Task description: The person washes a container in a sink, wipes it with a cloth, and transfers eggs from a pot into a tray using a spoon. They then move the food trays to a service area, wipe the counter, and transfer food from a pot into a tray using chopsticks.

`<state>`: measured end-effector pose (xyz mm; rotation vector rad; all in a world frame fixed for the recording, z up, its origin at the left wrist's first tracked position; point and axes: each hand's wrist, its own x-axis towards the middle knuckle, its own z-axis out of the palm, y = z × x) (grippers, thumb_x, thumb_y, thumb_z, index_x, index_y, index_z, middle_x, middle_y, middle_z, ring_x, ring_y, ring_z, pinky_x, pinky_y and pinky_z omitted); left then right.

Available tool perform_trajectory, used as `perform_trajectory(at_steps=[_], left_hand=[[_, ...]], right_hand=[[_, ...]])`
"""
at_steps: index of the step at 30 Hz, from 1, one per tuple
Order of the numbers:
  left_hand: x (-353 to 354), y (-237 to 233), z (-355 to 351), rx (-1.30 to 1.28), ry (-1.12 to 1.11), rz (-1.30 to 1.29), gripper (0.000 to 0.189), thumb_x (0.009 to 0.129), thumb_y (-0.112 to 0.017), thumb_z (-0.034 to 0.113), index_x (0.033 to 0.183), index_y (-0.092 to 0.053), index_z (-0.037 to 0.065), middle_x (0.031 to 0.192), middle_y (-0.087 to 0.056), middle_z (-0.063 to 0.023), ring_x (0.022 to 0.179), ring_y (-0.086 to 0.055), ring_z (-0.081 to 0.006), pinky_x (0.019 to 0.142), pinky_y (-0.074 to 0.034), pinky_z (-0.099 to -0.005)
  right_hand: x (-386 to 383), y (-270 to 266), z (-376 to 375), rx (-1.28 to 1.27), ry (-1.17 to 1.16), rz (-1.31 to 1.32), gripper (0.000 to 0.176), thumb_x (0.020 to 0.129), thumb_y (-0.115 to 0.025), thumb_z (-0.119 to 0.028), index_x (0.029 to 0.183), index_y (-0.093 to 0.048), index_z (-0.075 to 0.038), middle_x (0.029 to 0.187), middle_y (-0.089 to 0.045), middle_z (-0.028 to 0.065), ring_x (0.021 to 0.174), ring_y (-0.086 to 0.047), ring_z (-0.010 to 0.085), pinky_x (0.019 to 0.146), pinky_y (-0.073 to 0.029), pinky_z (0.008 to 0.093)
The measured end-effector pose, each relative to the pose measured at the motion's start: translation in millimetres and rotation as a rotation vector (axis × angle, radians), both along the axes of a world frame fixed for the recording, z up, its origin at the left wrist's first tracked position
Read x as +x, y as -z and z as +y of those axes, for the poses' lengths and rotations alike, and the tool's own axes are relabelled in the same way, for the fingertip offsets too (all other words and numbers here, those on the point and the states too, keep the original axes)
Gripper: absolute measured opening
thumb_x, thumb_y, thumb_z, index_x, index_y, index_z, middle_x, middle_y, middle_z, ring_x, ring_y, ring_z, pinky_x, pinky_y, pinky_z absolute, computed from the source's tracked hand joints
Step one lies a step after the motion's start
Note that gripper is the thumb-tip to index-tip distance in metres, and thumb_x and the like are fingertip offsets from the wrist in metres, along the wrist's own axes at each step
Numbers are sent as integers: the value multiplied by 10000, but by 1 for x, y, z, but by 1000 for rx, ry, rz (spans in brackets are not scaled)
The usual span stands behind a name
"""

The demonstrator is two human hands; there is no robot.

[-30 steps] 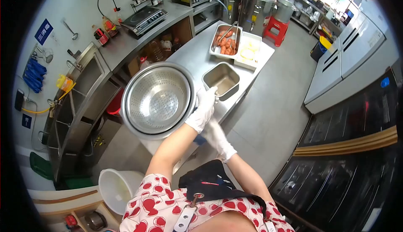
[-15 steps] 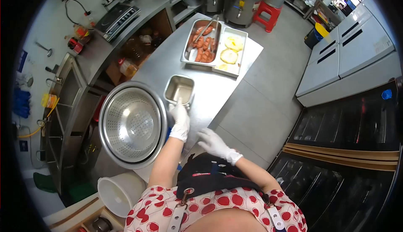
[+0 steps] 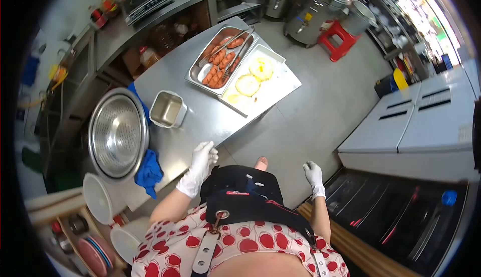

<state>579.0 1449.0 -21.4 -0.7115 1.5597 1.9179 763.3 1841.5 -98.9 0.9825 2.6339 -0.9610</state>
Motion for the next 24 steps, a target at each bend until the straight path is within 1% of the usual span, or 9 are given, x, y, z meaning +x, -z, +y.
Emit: perform_trajectory(at_steps=[1,7,11,15,18,20,21,23,24], left_hand=[[-8,-9,20,38,-6,2,124,917,-566,202,917,-535,82,688,-553,-30,538,-537,-130,466,-418,-252],[-30,-31,89,-75,-48,88,143,912,-576,210,938,-542,74,695,-558,-29,535,-541,-113,479,-424,-232],[-31,-27,102,-150,-201,86,151,921,-556,210,925,-555,59,694,-567,-24,519,-543,-89,455,-429,-213],[-44,-17,122,-158,-348,97,138,928,-543,193,934,-565,57,696,-566,-21,528,-544,-91,461,-430,-222],[-80,-21,151,-124,-394,141,127,931,-540,178,930,-574,56,695,-561,-19,535,-544,-89,466,-431,-223],[-90,-21,169,-64,-430,158,119,929,-551,173,927,-586,60,689,-550,-18,536,-540,-87,465,-420,-208],[-97,-23,176,-68,-456,147,119,929,-551,173,927,-586,60,689,-550,-18,536,-540,-87,465,-420,-208],[-113,-32,191,9,-479,127,120,931,-550,175,929,-586,61,688,-549,-21,538,-541,-90,465,-413,-197],[-120,-34,197,18,-493,92,125,934,-543,177,937,-584,59,688,-548,-21,539,-539,-93,465,-408,-194]], right_hand=[[-20,-8,20,86,-23,-4,355,841,-610,-278,1034,-644,18,1001,-650,220,972,-621,356,845,-487,391],[-192,-54,97,92,-365,351,255,843,-618,-188,996,-652,13,962,-652,205,907,-633,338,791,-496,367],[-323,-101,79,132,-630,598,199,841,-561,-166,975,-635,-39,959,-623,161,928,-583,346,799,-474,411],[-438,-109,42,190,-809,713,185,805,-565,-132,963,-636,-66,940,-613,120,903,-581,323,782,-484,405],[-511,-110,15,306,-916,733,235,793,-567,-127,1017,-632,-97,1065,-598,122,990,-563,315,811,-480,406],[-541,-96,0,515,-1058,759,289,789,-566,-133,1073,-617,-130,1233,-530,141,1138,-498,306,876,-452,413],[-557,-91,-5,500,-1086,758,289,789,-566,-133,1073,-617,-130,1233,-530,141,1138,-498,306,876,-452,413],[-584,-82,-12,631,-1278,662,409,732,-615,-96,1139,-595,-130,1326,-459,180,1240,-422,336,925,-425,445],[-594,-76,-14,650,-1322,643,391,693,-649,-99,1083,-623,-126,1334,-457,174,1269,-403,326,945,-416,437]])
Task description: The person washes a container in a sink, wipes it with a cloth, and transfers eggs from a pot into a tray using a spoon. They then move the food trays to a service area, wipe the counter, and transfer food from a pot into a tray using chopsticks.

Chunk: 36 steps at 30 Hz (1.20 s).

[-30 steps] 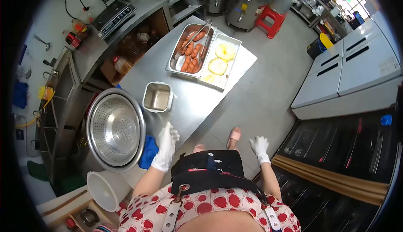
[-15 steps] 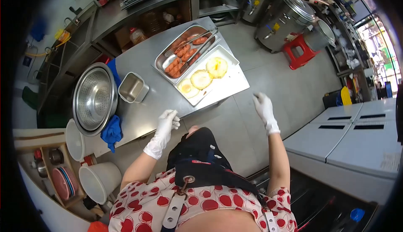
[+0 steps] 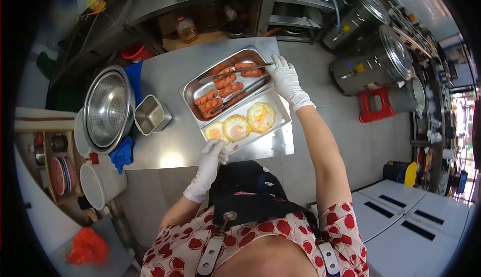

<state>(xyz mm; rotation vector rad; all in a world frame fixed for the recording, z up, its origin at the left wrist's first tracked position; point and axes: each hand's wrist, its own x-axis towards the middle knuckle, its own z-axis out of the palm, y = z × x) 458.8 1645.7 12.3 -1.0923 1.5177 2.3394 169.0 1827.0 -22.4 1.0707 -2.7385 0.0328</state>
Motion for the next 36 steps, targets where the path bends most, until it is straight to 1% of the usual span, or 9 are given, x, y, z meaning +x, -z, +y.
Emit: perform_trajectory(at_steps=[3,7,8,12,18,21,23,27,36], left_hand=[[-13,-2,10,80,-68,-50,123,934,-541,175,936,-577,57,681,-547,-22,545,-541,-96,472,-413,-205],[-21,-4,17,87,-125,-61,123,936,-536,175,932,-567,56,678,-549,-24,541,-535,-106,482,-415,-219],[-23,-4,18,81,-139,-56,121,937,-531,173,931,-563,56,677,-550,-25,541,-530,-110,487,-416,-224],[-32,-6,40,73,-182,-33,115,941,-514,156,937,-557,49,683,-555,-31,539,-515,-115,496,-418,-233],[-76,-12,110,-42,80,23,114,943,-505,135,942,-563,37,695,-555,-33,562,-517,-104,510,-413,-222],[-114,-8,162,-109,304,90,139,942,-509,132,995,-585,29,742,-575,-28,588,-522,-86,536,-417,-204],[-146,2,208,-140,476,180,153,945,-502,131,1015,-591,27,755,-580,-24,592,-524,-80,543,-422,-202],[-204,0,338,-175,699,298,190,956,-478,133,1044,-605,22,773,-590,-19,602,-534,-72,549,-438,-204],[-265,-21,683,-27,1154,369,218,961,-490,160,1056,-615,9,818,-624,-51,643,-570,-94,575,-460,-223]], right_hand=[[-20,10,-2,-10,-38,-98,297,682,-663,-98,978,-649,-110,1342,-453,172,1267,-402,333,958,-407,446],[-38,0,6,-26,-231,-303,104,745,-590,-97,835,-625,-59,1107,-566,164,1026,-549,321,825,-475,417],[-37,-2,9,-143,-299,-234,93,724,-601,-66,812,-607,-34,971,-578,151,897,-570,326,769,-490,403],[-26,-27,36,-497,-450,-345,92,733,-616,-76,787,-579,-11,899,-580,135,840,-568,339,751,-489,412],[7,-15,121,-967,-102,-687,185,786,-678,-128,899,-638,13,1060,-613,194,965,-597,351,841,-485,366],[46,-63,180,-1300,224,-1215,142,835,-641,-117,890,-643,14,1019,-648,61,929,-585,128,826,-457,274],[69,-68,233,-1667,233,-1432,119,879,-599,-96,934,-643,-1,916,-666,54,848,-608,108,800,-475,252],[98,-36,361,-2132,151,-1281,172,926,-548,-112,958,-611,45,984,-663,123,875,-635,169,825,-494,291],[134,-61,676,-2050,741,-491,219,921,-554,-139,1021,-608,48,979,-665,133,880,-643,173,827,-498,292]])
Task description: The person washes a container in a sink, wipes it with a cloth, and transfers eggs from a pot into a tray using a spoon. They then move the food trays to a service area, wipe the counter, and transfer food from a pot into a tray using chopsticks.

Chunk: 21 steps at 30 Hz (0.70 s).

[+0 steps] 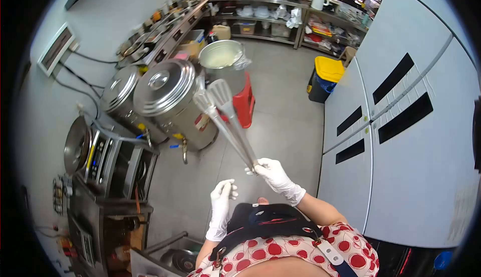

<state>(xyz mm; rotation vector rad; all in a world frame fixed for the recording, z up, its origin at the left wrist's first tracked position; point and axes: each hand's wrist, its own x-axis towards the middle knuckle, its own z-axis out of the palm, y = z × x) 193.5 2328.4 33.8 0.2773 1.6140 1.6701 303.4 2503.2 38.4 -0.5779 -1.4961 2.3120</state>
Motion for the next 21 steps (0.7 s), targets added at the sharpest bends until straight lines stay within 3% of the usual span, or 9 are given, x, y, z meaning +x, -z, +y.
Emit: perform_trajectory(at_steps=[8,13,15,21], left_hand=[[-86,3,210,-4,181,121,223,958,-495,191,1036,-621,25,813,-628,-35,638,-563,-80,580,-448,-214],[-147,12,351,34,358,98,217,956,-494,184,1035,-620,27,802,-623,-24,631,-558,-74,573,-442,-214],[-163,5,416,48,433,65,219,954,-493,188,1036,-620,30,800,-622,-22,629,-555,-72,569,-439,-214],[-188,1,579,52,759,142,225,939,-507,189,1025,-624,18,814,-641,-46,671,-570,-82,618,-474,-245]], right_hand=[[-55,20,179,-32,382,24,164,908,-550,-65,1009,-608,50,948,-668,116,872,-647,178,827,-504,302],[-93,15,296,-93,544,126,171,909,-593,-136,937,-613,31,957,-663,129,851,-631,176,818,-493,302],[-99,6,344,78,618,-5,174,912,-589,-141,932,-625,28,942,-667,116,807,-607,140,776,-477,273],[-116,-13,459,161,938,-135,122,874,-595,-81,885,-637,33,787,-617,26,738,-561,105,703,-445,245]])
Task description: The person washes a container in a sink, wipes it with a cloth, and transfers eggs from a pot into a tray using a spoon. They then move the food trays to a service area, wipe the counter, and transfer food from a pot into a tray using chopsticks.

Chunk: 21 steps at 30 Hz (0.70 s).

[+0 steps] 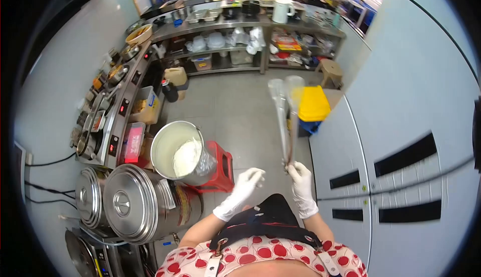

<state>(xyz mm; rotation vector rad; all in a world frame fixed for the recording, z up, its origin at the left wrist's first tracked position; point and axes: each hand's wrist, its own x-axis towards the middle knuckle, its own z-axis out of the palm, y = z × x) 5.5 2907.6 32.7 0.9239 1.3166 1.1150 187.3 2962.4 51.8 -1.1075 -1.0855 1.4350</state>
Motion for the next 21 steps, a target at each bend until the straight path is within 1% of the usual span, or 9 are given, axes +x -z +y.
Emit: perform_trajectory(at_steps=[3,4,7,9,14,16,17,18,21], left_hand=[[-10,7,73,-81,61,-31,231,943,-511,214,1018,-612,21,805,-619,-30,663,-558,-80,621,-474,-238],[-13,12,95,-114,67,-68,226,944,-513,223,1017,-603,28,792,-601,-16,644,-545,-75,610,-469,-233],[-34,30,159,-75,-22,-128,210,943,-519,219,1012,-599,37,785,-589,-4,626,-531,-66,592,-457,-220],[-53,36,201,-120,-154,-132,202,943,-522,215,1009,-601,41,795,-592,-3,623,-528,-63,586,-444,-210],[-102,19,267,-127,-435,-112,200,945,-523,184,1027,-619,29,813,-610,-2,635,-547,-54,580,-454,-212],[-121,25,284,174,-748,293,161,898,-583,138,979,-632,7,834,-613,-67,748,-592,-149,692,-481,-265],[-132,10,292,145,-822,361,144,878,-600,105,962,-640,-4,868,-616,-92,829,-603,-184,760,-482,-284],[-144,5,301,144,-862,423,157,881,-597,110,977,-636,-7,902,-610,-88,841,-599,-173,767,-477,-277],[-181,5,335,124,-990,360,168,880,-600,112,990,-635,-11,974,-594,-83,877,-588,-165,791,-472,-275]], right_hand=[[-8,25,67,36,27,-23,104,882,-591,-77,849,-630,14,790,-591,11,761,-532,91,718,-419,238],[-16,30,93,33,-23,-29,104,882,-591,-77,849,-630,14,790,-591,11,761,-532,91,718,-419,238],[-41,43,174,35,-19,51,96,877,-612,-85,824,-627,-7,780,-584,3,747,-523,90,713,-408,232],[-59,43,234,56,-122,3,99,877,-615,-90,821,-628,-10,782,-585,1,743,-520,88,713,-407,233],[-122,32,348,75,-412,-70,122,875,-620,-116,835,-632,-1,781,-584,-3,733,-511,83,698,-406,235],[-159,28,383,131,-608,-172,139,867,-628,-120,876,-637,18,800,-589,1,738,-515,80,685,-410,236],[-181,24,393,80,-645,-146,134,863,-627,-106,889,-639,24,816,-593,4,746,-520,80,688,-415,233],[-204,21,399,27,-679,-122,132,858,-626,-92,903,-642,31,831,-597,7,754,-526,80,690,-419,230],[-262,28,419,-41,-788,7,143,871,-602,-105,896,-637,32,898,-634,38,760,-536,101,716,-428,253]])
